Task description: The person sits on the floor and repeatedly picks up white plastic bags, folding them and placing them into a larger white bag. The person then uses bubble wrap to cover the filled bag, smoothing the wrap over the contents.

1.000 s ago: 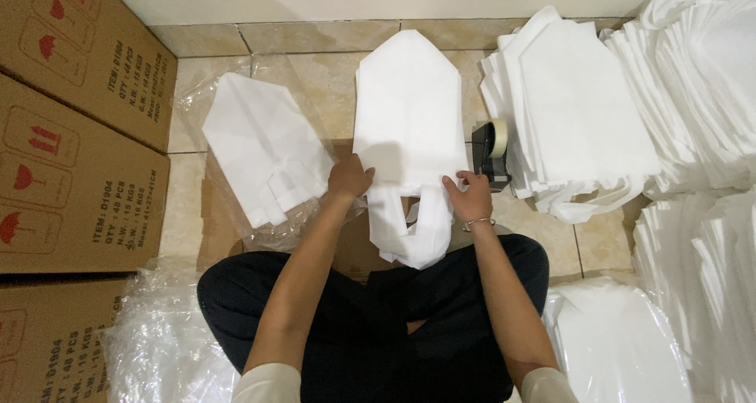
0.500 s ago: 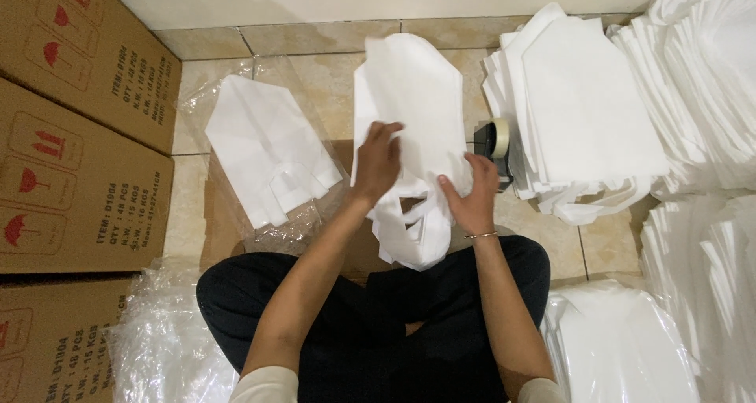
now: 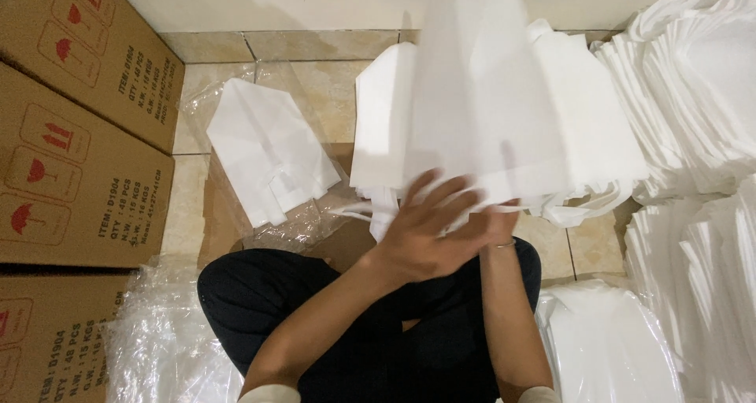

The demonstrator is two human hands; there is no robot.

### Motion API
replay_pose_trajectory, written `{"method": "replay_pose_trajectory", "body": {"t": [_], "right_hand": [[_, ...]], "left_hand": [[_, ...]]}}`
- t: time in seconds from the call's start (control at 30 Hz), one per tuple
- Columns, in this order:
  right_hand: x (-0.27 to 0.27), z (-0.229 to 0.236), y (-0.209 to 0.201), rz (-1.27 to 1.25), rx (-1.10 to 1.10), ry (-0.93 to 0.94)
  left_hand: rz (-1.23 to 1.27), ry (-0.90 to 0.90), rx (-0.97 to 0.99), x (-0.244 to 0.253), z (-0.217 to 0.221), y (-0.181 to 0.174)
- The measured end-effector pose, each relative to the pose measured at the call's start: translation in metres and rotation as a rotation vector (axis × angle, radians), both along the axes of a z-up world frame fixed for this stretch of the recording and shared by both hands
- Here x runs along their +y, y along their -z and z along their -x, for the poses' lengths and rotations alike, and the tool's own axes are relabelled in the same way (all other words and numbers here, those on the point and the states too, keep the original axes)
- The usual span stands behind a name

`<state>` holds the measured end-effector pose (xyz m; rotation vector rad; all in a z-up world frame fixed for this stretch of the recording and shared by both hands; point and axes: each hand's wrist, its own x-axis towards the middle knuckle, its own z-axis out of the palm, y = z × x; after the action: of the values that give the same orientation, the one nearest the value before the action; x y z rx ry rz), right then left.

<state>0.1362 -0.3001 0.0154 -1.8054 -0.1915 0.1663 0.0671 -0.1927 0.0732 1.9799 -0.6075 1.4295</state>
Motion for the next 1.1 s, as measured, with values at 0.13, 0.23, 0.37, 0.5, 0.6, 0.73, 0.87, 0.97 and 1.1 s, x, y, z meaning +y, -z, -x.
{"method": "replay_pose_trajectory", "body": {"t": [0.13, 0.23, 0.37, 0.5, 0.6, 0.73, 0.87, 0.97, 1.1], "right_hand": [[-0.018, -0.002, 0.004, -0.079, 0.102, 0.038], [-0.015, 0.016, 0.012, -0.161, 0.213, 0.061], [0.001, 0.043, 0.022, -0.286, 0.357, 0.094], [0.004, 0.071, 0.037, -0.402, 0.527, 0.149], [-0.005, 0.077, 0.044, -0.487, 0.627, 0.190], [-0.033, 0.096, 0.064, -0.554, 0.546, 0.189], [-0.047, 0.085, 0.080, -0.450, 0.423, 0.358], [-0.047, 0.071, 0.079, -0.334, 0.457, 0.472], [-0.049, 0.060, 0.107, -0.209, 0.464, 0.472]], "left_hand": [[0.144, -0.119, 0.186, 0.083, 0.008, 0.036], [0.960, 0.009, 0.738, 0.124, 0.000, 0.086], [1.594, 0.849, 1.142, 0.105, 0.003, 0.114], [1.591, 0.703, 1.270, 0.082, -0.009, 0.149], [1.242, 0.435, 1.340, 0.088, -0.009, 0.190], [1.082, 0.373, 1.351, 0.095, -0.014, 0.225], [1.007, 0.421, 1.332, 0.092, -0.009, 0.215], [1.086, 0.470, 1.323, 0.089, -0.005, 0.201], [1.225, 0.434, 1.426, 0.078, 0.013, 0.146]]}}
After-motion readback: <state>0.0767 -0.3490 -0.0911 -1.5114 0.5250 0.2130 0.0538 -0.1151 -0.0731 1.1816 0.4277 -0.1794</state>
